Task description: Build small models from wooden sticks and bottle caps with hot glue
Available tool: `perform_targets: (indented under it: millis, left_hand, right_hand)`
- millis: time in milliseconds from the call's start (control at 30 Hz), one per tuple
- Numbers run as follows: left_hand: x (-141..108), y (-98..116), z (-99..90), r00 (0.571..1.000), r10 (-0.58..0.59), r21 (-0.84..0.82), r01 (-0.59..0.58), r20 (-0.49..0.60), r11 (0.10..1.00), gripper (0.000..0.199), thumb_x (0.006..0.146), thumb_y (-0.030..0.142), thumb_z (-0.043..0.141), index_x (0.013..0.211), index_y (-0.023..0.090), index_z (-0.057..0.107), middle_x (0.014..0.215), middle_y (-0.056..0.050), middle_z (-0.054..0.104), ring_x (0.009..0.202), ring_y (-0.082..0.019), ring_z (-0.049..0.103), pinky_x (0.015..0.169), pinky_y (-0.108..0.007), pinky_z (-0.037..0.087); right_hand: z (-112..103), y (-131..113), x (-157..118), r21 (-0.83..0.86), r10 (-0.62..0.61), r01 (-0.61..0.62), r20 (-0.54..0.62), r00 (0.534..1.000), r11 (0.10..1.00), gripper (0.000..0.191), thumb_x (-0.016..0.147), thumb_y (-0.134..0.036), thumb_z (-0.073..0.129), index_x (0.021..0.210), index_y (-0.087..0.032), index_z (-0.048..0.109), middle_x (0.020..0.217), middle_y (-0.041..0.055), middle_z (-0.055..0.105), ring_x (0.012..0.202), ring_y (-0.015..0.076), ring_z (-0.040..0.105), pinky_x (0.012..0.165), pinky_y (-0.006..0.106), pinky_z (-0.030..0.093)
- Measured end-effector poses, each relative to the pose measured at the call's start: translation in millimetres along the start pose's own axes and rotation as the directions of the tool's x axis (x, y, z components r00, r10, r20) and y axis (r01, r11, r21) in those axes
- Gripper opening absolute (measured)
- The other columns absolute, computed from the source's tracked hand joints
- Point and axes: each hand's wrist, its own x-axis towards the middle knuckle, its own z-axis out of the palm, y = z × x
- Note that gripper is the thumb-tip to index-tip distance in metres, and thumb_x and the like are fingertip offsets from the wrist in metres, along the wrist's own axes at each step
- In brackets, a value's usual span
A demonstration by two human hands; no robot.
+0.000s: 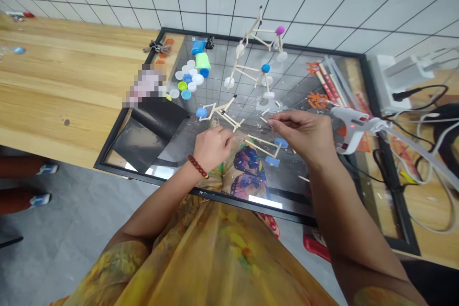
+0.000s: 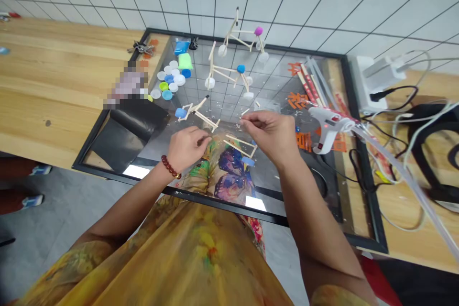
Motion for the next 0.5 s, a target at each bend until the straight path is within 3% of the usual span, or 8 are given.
perform_targets:
  millis: [100, 233, 300, 367, 500]
  left_hand:
    - [-11, -6, -12.8, 0.980, 0.051, -0.037, -0.059, -0.193, 0.998, 0.018, 0.093, 0.023, 0.057, 0.083, 0.021, 0.072, 0.075, -0.001, 0.070, 0.070, -0.015, 0.065, 0.061, -0.027, 0.045]
    - [2, -14, -33.4, 0.880, 0.196, -0.020, -0.227, -0.432, 0.974, 0.013, 0.094, 0.022, 0.058, 0.090, 0.021, 0.071, 0.084, -0.003, 0.072, 0.081, -0.016, 0.066, 0.075, -0.029, 0.051]
    - [17, -13, -44.8, 0.845, 0.269, 0.029, -0.288, -0.463, 0.957, 0.012, 0.092, 0.023, 0.060, 0.100, 0.021, 0.069, 0.096, -0.005, 0.072, 0.093, -0.019, 0.066, 0.084, -0.034, 0.052]
    - [32, -7, -54.5, 0.850, 0.352, 0.079, -0.350, -0.391, 0.933, 0.018, 0.091, 0.025, 0.061, 0.108, 0.021, 0.067, 0.109, -0.007, 0.070, 0.108, -0.023, 0.064, 0.096, -0.041, 0.050]
    - [50, 14, -61.2, 0.863, 0.505, 0.158, -0.496, -0.022, 0.854, 0.011, 0.093, 0.017, 0.055, 0.097, 0.019, 0.065, 0.121, -0.008, 0.067, 0.136, -0.031, 0.048, 0.116, -0.061, 0.030]
  right_hand:
    - [-3, 3, -9, -0.073, -0.009, 0.013, 0.055, 0.998, 0.997, 0.018, 0.080, -0.035, 0.071, 0.086, -0.021, 0.080, 0.079, 0.0042, 0.078, 0.068, 0.0194, 0.071, 0.068, 0.032, 0.057]
    - [20, 7, -7, -0.090, 0.040, -0.021, 0.225, 0.974, 0.996, 0.018, 0.076, -0.028, 0.071, 0.089, -0.018, 0.079, 0.079, 0.0047, 0.077, 0.068, 0.0190, 0.070, 0.069, 0.031, 0.055]
    - [34, 7, -1, -0.096, 0.058, -0.032, 0.280, 0.958, 0.995, 0.025, 0.073, -0.026, 0.072, 0.096, -0.017, 0.077, 0.081, 0.0054, 0.076, 0.071, 0.0188, 0.069, 0.070, 0.030, 0.054]
    - [44, 6, 5, -0.126, 0.053, -0.015, 0.304, 0.951, 0.992, 0.032, 0.071, -0.025, 0.073, 0.101, -0.016, 0.076, 0.081, 0.0053, 0.074, 0.072, 0.0182, 0.067, 0.070, 0.029, 0.051]
    - [55, 4, 13, -0.189, -0.007, 0.070, 0.313, 0.950, 0.979, 0.019, 0.071, -0.023, 0.068, 0.088, -0.017, 0.073, 0.077, 0.0034, 0.070, 0.066, 0.0158, 0.058, 0.063, 0.027, 0.041]
